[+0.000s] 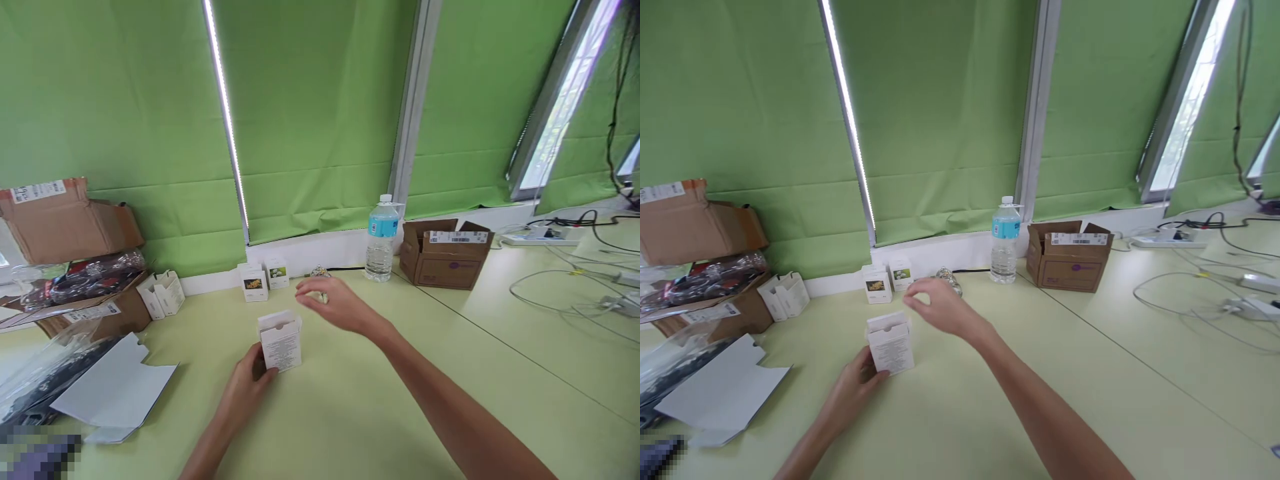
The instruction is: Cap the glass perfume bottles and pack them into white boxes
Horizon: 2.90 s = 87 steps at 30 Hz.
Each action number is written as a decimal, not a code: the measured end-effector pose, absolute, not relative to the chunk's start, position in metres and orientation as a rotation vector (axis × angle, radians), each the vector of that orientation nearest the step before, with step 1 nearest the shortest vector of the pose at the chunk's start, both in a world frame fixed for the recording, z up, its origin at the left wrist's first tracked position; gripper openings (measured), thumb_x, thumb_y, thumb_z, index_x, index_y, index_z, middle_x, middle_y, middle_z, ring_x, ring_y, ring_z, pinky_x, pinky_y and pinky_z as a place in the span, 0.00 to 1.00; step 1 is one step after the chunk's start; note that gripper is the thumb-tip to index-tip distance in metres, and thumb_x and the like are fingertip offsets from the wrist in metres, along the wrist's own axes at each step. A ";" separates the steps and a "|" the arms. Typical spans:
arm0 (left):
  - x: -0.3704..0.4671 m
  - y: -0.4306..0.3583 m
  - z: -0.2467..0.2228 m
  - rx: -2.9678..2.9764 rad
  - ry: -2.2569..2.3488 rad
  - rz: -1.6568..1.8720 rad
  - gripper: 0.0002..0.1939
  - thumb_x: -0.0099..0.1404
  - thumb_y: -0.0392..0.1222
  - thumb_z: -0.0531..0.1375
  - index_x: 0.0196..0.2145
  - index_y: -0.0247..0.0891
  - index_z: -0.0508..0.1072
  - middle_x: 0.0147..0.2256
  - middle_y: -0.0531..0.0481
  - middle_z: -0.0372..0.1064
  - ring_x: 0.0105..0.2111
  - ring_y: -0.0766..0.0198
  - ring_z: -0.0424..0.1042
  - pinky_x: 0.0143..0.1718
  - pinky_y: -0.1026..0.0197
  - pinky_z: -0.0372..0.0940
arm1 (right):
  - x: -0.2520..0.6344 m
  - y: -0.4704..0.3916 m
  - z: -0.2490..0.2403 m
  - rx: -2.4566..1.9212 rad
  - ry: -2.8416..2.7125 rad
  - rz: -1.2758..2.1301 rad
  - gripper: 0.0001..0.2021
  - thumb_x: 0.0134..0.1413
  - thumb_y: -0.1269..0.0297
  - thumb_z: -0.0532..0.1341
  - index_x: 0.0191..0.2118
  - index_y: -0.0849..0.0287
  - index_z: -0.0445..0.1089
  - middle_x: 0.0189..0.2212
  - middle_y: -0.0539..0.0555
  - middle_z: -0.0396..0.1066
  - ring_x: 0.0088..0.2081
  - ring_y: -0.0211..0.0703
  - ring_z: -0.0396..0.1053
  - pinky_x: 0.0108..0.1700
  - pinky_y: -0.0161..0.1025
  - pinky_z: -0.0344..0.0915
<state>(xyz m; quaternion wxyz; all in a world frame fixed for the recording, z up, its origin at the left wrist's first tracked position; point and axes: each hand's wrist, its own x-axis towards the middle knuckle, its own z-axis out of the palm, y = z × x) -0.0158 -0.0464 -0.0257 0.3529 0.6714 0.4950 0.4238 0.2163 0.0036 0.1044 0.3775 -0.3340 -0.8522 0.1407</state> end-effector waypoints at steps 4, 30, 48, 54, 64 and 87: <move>-0.028 -0.036 -0.033 1.680 1.368 1.162 0.21 0.58 0.45 0.59 0.49 0.38 0.66 0.48 0.43 0.71 0.48 0.53 0.71 0.51 0.47 0.63 | 0.256 0.041 0.098 -1.083 -1.960 0.379 0.13 0.58 0.60 0.54 0.37 0.57 0.75 0.37 0.53 0.76 0.37 0.45 0.72 0.39 0.39 0.66; -0.042 -0.016 -0.049 1.826 1.781 0.973 0.24 0.61 0.55 0.52 0.50 0.39 0.64 0.47 0.46 0.72 0.48 0.53 0.71 0.48 0.53 0.65 | 0.301 0.167 -0.011 -1.522 -2.033 0.412 0.15 0.60 0.61 0.57 0.51 0.61 0.64 0.49 0.57 0.66 0.45 0.45 0.68 0.45 0.48 0.68; -0.025 -0.031 -0.032 1.788 1.882 1.346 0.37 0.61 0.55 0.55 0.62 0.41 0.45 0.58 0.38 0.56 0.50 0.51 0.66 0.44 0.50 0.65 | 0.311 0.088 -0.013 -1.334 -2.050 0.707 0.19 0.47 0.59 0.63 0.44 0.63 0.69 0.35 0.55 0.72 0.26 0.37 0.66 0.28 0.33 0.61; -0.010 -0.055 -0.019 2.201 1.757 1.688 0.16 0.63 0.45 0.56 0.47 0.40 0.65 0.40 0.46 0.66 0.33 0.62 0.66 0.38 0.59 0.64 | 0.303 0.043 -0.010 -1.255 -2.125 0.804 0.22 0.46 0.53 0.64 0.45 0.61 0.69 0.26 0.51 0.71 0.27 0.40 0.67 0.29 0.34 0.62; 0.034 -0.071 -0.031 1.869 1.546 1.001 0.22 0.64 0.53 0.51 0.53 0.43 0.62 0.33 0.52 0.66 0.23 0.67 0.64 0.28 0.63 0.63 | 0.279 0.007 0.013 -1.082 -2.289 1.002 0.17 0.52 0.57 0.61 0.46 0.59 0.69 0.30 0.54 0.76 0.30 0.42 0.70 0.30 0.35 0.62; 0.072 -0.047 -0.032 1.766 1.446 1.011 0.24 0.61 0.57 0.53 0.48 0.39 0.68 0.23 0.55 0.60 0.23 0.66 0.58 0.25 0.66 0.52 | 0.281 0.011 0.009 -1.203 -2.260 0.605 0.05 0.51 0.67 0.60 0.33 0.61 0.73 0.31 0.54 0.73 0.31 0.39 0.69 0.33 0.34 0.64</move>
